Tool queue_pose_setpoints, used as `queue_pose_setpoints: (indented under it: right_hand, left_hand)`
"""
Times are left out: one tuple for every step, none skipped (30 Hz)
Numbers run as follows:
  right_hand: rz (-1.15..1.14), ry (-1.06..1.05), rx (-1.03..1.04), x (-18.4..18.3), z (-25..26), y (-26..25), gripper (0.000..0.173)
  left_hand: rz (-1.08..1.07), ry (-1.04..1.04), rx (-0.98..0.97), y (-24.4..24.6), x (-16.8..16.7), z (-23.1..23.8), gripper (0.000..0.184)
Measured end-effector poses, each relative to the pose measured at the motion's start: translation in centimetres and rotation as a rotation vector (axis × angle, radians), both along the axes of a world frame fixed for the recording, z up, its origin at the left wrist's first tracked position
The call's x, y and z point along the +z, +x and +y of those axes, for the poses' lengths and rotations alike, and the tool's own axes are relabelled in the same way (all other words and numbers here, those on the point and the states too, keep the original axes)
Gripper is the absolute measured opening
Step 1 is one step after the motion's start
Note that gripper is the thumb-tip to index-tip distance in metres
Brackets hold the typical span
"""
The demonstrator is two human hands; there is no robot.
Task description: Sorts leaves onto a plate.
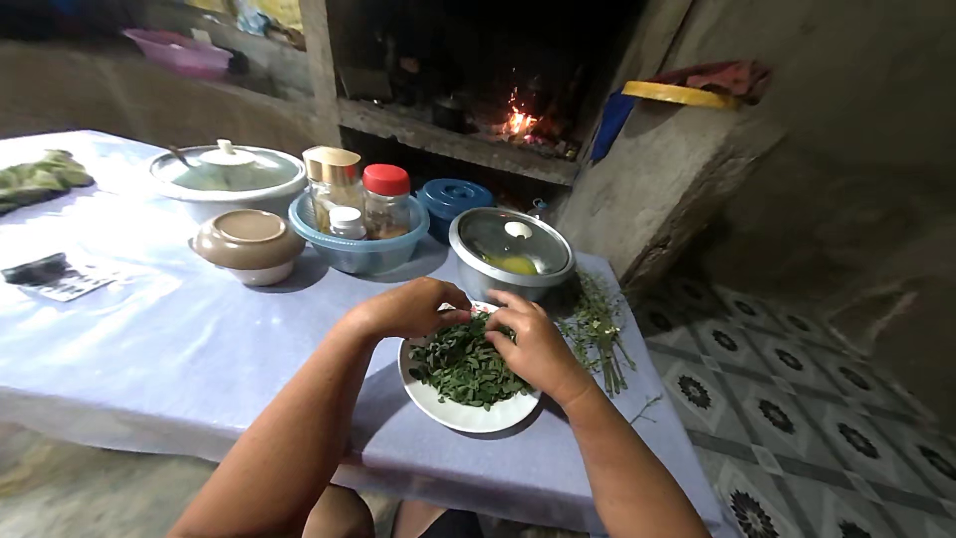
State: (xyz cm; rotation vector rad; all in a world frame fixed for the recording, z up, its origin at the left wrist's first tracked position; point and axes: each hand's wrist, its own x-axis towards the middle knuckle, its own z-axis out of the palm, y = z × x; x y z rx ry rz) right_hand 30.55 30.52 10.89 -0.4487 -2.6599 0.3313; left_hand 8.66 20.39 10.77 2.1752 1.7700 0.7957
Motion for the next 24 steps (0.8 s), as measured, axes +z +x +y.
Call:
queue_pose_setpoints:
  right_hand:
    - [0.034,-0.008,-0.006,0.0,0.0,0.0,0.016]
    - [0.063,-0.013,-0.007,-0.1,0.1,0.0,0.016]
    - [0.082,-0.014,-0.008,-0.1,0.2,0.0,0.015]
    - [0.095,-0.012,-0.010,-0.2,0.2,0.0,0.015]
    - [0.104,-0.009,-0.012,-0.3,0.2,0.0,0.015]
    - [0.109,-0.007,-0.013,-0.3,0.2,-0.1,0.015]
    - [0.107,-0.010,-0.016,-0.3,0.2,-0.1,0.015]
    - [0.100,-0.013,-0.017,-0.3,0.2,-0.1,0.015]
    - [0.091,-0.017,-0.019,-0.3,0.2,-0.1,0.015]
    - [0.082,-0.020,-0.020,-0.3,0.2,-0.1,0.016]
    - [0.073,-0.022,-0.022,-0.3,0.2,-0.1,0.016]
    - [0.064,-0.024,-0.027,-0.2,0.2,-0.1,0.016]
    - [0.058,-0.024,-0.031,-0.2,0.2,-0.1,0.015]
    - [0.054,-0.022,-0.033,-0.2,0.2,-0.1,0.015]
    - [0.050,-0.020,-0.035,-0.2,0.2,-0.1,0.015]
    - [0.043,-0.016,-0.037,-0.2,0.2,-0.1,0.015]
    - [0.036,-0.012,-0.037,-0.2,0.3,-0.1,0.015]
    - [0.023,-0.012,-0.036,-0.2,0.3,-0.1,0.016]
    - [0.012,-0.011,-0.037,-0.2,0.3,-0.1,0.016]
    - [0.004,-0.008,-0.041,-0.2,0.2,0.0,0.016]
    - [-0.001,-0.010,-0.047,-0.2,0.2,0.0,0.016]
    - [-0.007,-0.010,-0.053,-0.1,0.3,-0.1,0.015]
    - [-0.014,-0.014,-0.056,-0.1,0.3,-0.1,0.016]
    - [-0.022,-0.023,-0.053,-0.1,0.4,-0.1,0.019]
  left_hand:
    - [-0.009,-0.001,-0.008,0.1,0.0,0.0,0.024]
    - [-0.017,-0.004,-0.021,0.2,0.0,0.1,0.026]
    - [-0.026,-0.003,-0.035,0.3,-0.2,0.2,0.027]
    - [-0.030,0.009,-0.051,0.3,-0.3,0.4,0.026]
    - [-0.031,0.030,-0.065,0.4,-0.4,0.5,0.022]
    - [-0.033,0.055,-0.079,0.4,-0.4,0.5,0.019]
    - [-0.035,0.077,-0.089,0.5,-0.5,0.6,0.016]
    - [-0.038,0.095,-0.094,0.4,-0.6,0.6,0.014]
    - [-0.040,0.100,-0.094,0.4,-0.6,0.6,0.014]
    - [-0.048,0.097,-0.090,0.3,-0.6,0.6,0.013]
    - [-0.053,0.094,-0.086,0.2,-0.6,0.5,0.013]
    - [-0.052,0.092,-0.083,0.2,-0.6,0.5,0.013]
    - [-0.045,0.093,-0.083,0.1,-0.6,0.5,0.014]
    - [-0.039,0.093,-0.084,0.0,-0.6,0.5,0.014]
    - [-0.034,0.097,-0.086,0.0,-0.6,0.5,0.014]
    - [-0.029,0.100,-0.087,-0.1,-0.6,0.5,0.014]
    - [-0.025,0.098,-0.084,-0.1,-0.5,0.4,0.013]
    - [-0.023,0.095,-0.081,-0.1,-0.5,0.4,0.013]
    - [-0.022,0.089,-0.077,-0.1,-0.5,0.4,0.013]
    - [-0.023,0.082,-0.073,-0.3,-0.6,0.4,0.012]
    - [-0.030,0.076,-0.072,-0.5,-0.7,0.5,0.012]
    - [-0.037,0.067,-0.072,-0.8,-0.7,0.5,0.012]
    - [-0.043,0.066,-0.071,-0.9,-0.7,0.5,0.013]
    - [-0.044,0.067,-0.069,-0.9,-0.6,0.4,0.013]
